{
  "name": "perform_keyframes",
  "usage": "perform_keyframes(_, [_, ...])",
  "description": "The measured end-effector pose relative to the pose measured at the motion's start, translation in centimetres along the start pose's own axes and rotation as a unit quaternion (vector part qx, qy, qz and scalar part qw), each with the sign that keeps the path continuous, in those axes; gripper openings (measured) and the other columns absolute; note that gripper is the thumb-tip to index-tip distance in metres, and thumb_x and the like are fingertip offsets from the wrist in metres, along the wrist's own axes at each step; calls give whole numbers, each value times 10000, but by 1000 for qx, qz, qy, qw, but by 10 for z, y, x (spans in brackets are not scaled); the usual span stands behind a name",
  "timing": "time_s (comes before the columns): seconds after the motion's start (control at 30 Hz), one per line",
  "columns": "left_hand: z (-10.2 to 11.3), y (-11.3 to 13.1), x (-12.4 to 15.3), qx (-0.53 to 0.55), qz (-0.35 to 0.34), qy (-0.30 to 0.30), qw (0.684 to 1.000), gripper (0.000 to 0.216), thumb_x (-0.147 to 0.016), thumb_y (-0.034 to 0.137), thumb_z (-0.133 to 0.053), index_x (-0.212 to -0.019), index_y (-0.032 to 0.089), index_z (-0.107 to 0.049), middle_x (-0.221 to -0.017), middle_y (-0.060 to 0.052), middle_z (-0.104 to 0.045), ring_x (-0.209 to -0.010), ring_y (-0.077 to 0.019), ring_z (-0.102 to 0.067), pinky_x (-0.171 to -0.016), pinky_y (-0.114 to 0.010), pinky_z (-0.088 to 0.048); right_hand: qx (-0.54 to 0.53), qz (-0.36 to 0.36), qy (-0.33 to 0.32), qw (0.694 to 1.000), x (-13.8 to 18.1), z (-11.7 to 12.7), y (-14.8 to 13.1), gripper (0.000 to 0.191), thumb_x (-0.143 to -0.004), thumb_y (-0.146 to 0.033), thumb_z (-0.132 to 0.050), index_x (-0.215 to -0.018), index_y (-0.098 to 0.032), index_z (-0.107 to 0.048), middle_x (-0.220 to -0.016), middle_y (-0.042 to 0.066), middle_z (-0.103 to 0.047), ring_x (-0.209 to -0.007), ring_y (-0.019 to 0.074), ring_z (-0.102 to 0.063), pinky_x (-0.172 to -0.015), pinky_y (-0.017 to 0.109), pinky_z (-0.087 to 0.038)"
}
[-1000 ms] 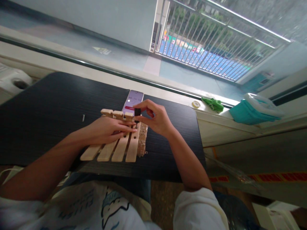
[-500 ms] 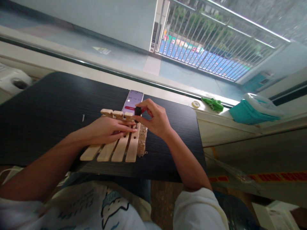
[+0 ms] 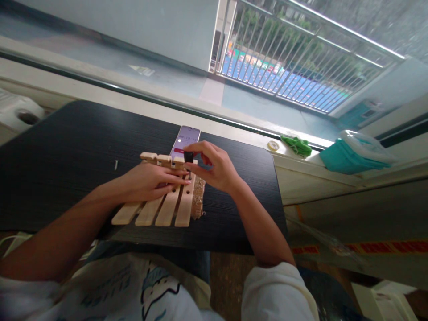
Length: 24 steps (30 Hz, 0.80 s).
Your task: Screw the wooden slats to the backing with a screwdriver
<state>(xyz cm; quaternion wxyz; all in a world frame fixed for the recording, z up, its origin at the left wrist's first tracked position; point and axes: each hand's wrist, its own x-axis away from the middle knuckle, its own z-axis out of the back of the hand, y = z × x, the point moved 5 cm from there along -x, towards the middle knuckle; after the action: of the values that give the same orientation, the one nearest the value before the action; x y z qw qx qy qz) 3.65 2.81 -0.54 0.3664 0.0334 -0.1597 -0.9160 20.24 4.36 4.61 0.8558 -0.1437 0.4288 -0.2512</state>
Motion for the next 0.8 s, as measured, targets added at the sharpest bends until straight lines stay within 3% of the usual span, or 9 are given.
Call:
perform_keyframes(0.1, [-1,0,0,1,-6,2,1000,468,-943,250,-464,-1347,462,-566,-1445,86,-546,-1271,-223,-604,-1028,-377,-499,-10,10,-27,1000,0,1,-1,225,-902,-261,-602,-1125,-238,-583,-903,8,-650,-639,84,-489,-573,257,-437])
perform_keyframes(0.2, [-1,0,-1,6,-8,3,1000,466,-946,255,-458,-1349,463,-564,-1446,82,-545,-1281,-228,-597,-1043,-394,-492,-36,-30,-43,998,3,1,4,228,-917,-271,-578,-1141,-243,-558,-1014,40,-683,-668,89,-516,-597,268,-453])
perform_keyframes(0.33, [-2,-2,-1,9,1,7,1000,449,-949,271,-453,-1335,463,-579,-1446,74,-548,-1250,-232,-621,-1046,-407,-491,-85,-93,-53,991,7,-1,12,240,-930,-291,-568,-1162,-253,-523,-949,20,-689,-632,84,-509,-586,268,-444])
perform_keyframes(0.5, [-2,-1,0,2,-6,12,1000,430,-949,272,-463,-1317,442,-607,-1427,64,-569,-1222,-212,-637,-1036,-367,-491,-105,-77,-68,989,5,-1,11,232,-935,-289,-572,-1164,-249,-567,-1077,37,-702,-648,70,-533,-608,266,-468])
perform_keyframes(0.8, [-1,0,-1,-2,-12,6,1000,445,-949,249,-465,-1332,435,-593,-1432,63,-564,-1297,-212,-583,-1063,-375,-474,-134,-103,-91,981,5,1,11,256,-947,-341,-568,-1173,-241,-635,-936,13,-719,-787,102,-647,-654,268,-505])
